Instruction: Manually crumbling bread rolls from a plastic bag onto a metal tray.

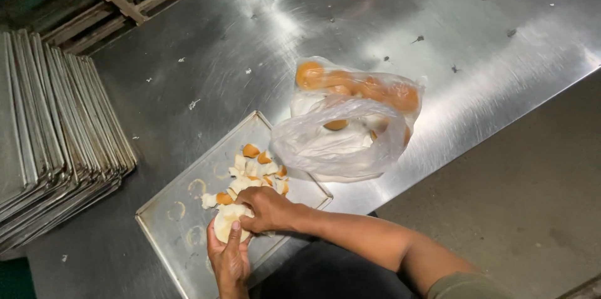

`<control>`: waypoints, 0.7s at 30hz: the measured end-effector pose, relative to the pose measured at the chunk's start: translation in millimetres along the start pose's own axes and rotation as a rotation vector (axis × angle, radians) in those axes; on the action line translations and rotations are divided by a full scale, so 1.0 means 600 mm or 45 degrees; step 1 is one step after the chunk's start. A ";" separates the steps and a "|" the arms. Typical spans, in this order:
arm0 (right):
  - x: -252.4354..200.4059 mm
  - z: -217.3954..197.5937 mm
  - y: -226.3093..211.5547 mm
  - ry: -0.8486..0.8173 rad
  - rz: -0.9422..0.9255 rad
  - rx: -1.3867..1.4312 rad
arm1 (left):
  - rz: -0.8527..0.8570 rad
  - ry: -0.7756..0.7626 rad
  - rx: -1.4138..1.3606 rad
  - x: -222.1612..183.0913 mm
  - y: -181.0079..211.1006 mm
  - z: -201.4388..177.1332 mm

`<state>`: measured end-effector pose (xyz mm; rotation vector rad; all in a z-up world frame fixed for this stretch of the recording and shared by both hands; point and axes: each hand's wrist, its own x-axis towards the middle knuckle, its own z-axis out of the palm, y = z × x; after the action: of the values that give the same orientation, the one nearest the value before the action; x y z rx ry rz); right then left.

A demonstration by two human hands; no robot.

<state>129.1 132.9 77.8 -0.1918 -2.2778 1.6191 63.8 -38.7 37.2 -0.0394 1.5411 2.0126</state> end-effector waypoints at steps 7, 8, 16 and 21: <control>0.001 0.032 0.111 0.034 -0.248 -0.143 | 0.007 -0.021 0.132 -0.033 0.012 0.000; 0.007 0.026 0.111 0.078 -0.300 -0.189 | -0.005 -0.002 0.174 -0.040 0.019 0.005; 0.003 -0.002 0.003 0.014 -0.237 -0.100 | 0.123 0.196 0.367 -0.041 0.006 -0.008; -0.010 0.028 0.061 -0.040 -0.302 -0.008 | 0.080 0.076 0.354 -0.029 -0.001 -0.018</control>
<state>126.0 129.0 37.2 0.0996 -2.2316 1.5029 74.7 -55.8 39.3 0.0606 1.8680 1.8404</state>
